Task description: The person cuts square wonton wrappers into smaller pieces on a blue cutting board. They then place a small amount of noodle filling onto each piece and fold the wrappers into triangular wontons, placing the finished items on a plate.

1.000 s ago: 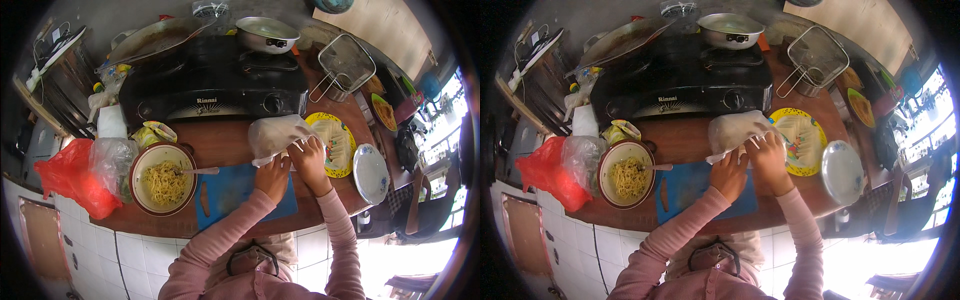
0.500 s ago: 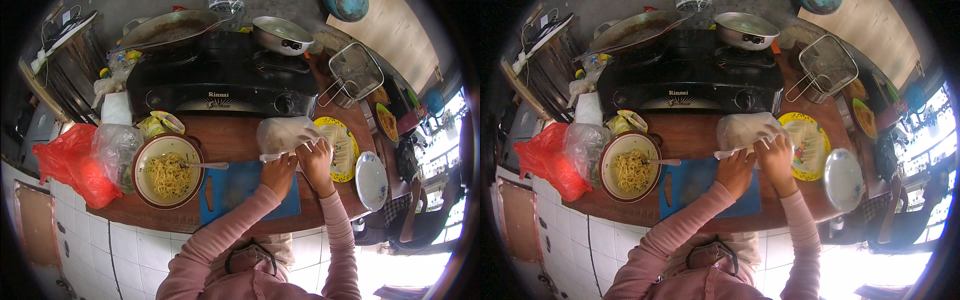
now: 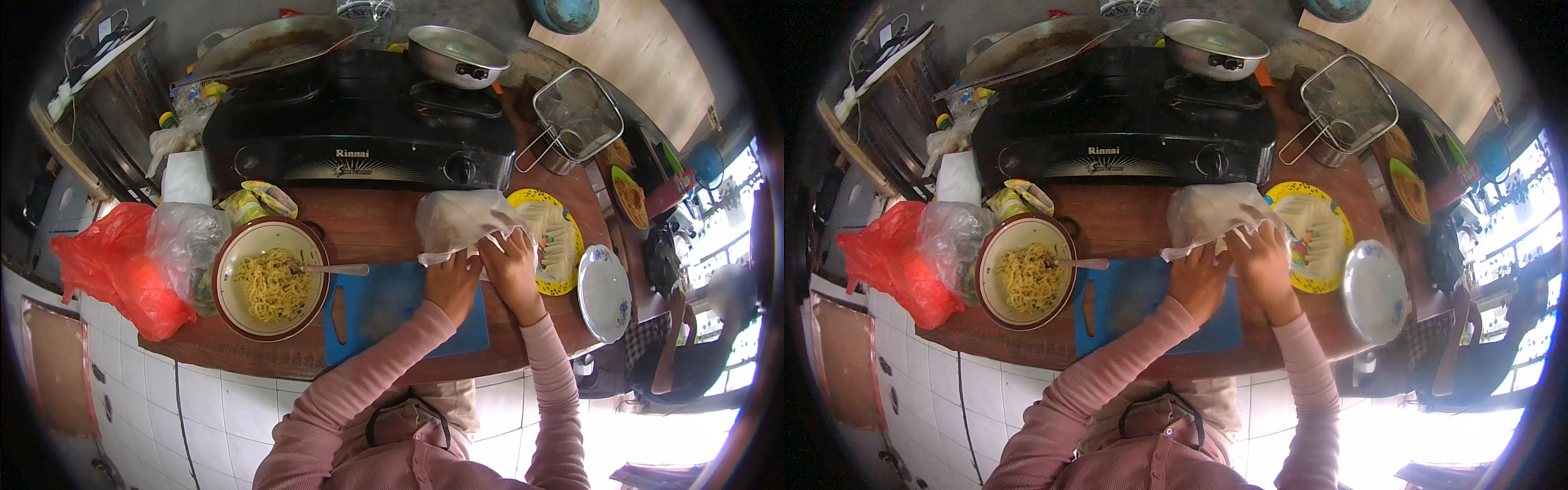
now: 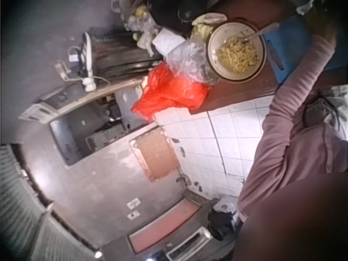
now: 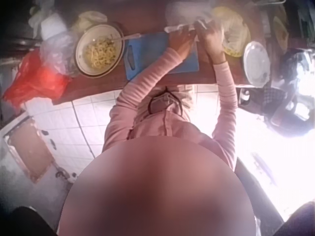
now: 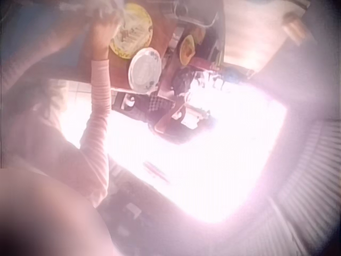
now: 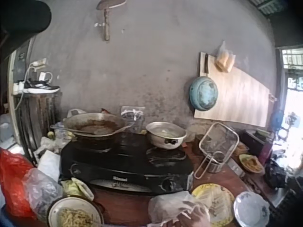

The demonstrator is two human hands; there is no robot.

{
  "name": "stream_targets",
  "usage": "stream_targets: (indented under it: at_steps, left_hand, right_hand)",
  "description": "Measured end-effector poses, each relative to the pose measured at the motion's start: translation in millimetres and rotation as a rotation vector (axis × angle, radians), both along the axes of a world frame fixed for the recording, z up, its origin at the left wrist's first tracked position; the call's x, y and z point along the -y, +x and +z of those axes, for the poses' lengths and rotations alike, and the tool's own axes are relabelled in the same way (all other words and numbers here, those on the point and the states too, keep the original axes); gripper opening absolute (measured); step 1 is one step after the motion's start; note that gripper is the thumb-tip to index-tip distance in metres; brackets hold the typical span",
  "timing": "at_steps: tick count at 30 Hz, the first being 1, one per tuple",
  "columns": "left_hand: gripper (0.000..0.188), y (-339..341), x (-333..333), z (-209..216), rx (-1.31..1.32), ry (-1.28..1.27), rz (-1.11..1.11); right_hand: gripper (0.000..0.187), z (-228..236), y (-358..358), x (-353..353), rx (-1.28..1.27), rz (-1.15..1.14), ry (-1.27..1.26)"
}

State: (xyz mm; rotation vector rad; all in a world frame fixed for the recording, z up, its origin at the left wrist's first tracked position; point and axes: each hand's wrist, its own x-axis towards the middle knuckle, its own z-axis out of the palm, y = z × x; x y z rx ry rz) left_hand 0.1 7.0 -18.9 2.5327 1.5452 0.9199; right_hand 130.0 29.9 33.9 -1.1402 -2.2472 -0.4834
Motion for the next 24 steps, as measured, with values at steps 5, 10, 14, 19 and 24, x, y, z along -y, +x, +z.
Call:
stream_targets:
  at_steps: [5, 10, 14, 19, 24]
  left_hand:
    - [0.028, -3, -1, 1, -0.048, 0.06, 0.021]
    - [0.031, -6, -1, 6, -0.08, -0.006, -0.013]
    - [0.02, -5, 0, 12, -0.088, -0.01, -0.002]
    - [0.036, -11, 7, 23, -0.055, -0.105, -0.067]
    - [0.027, -24, 21, 36, -0.052, 0.05, -0.051]
  right_hand:
    - [0.017, 1, -1, -1, -0.03, 0.048, -0.042]
    - [0.022, -3, -2, -2, -0.006, -0.007, 0.011]
    - [0.016, -2, -3, -3, 0.007, -0.033, 0.053]
    - [0.013, 1, -2, 2, 0.016, -0.07, -0.024]
    - [0.026, 2, 5, 8, 0.123, -0.163, -0.269]
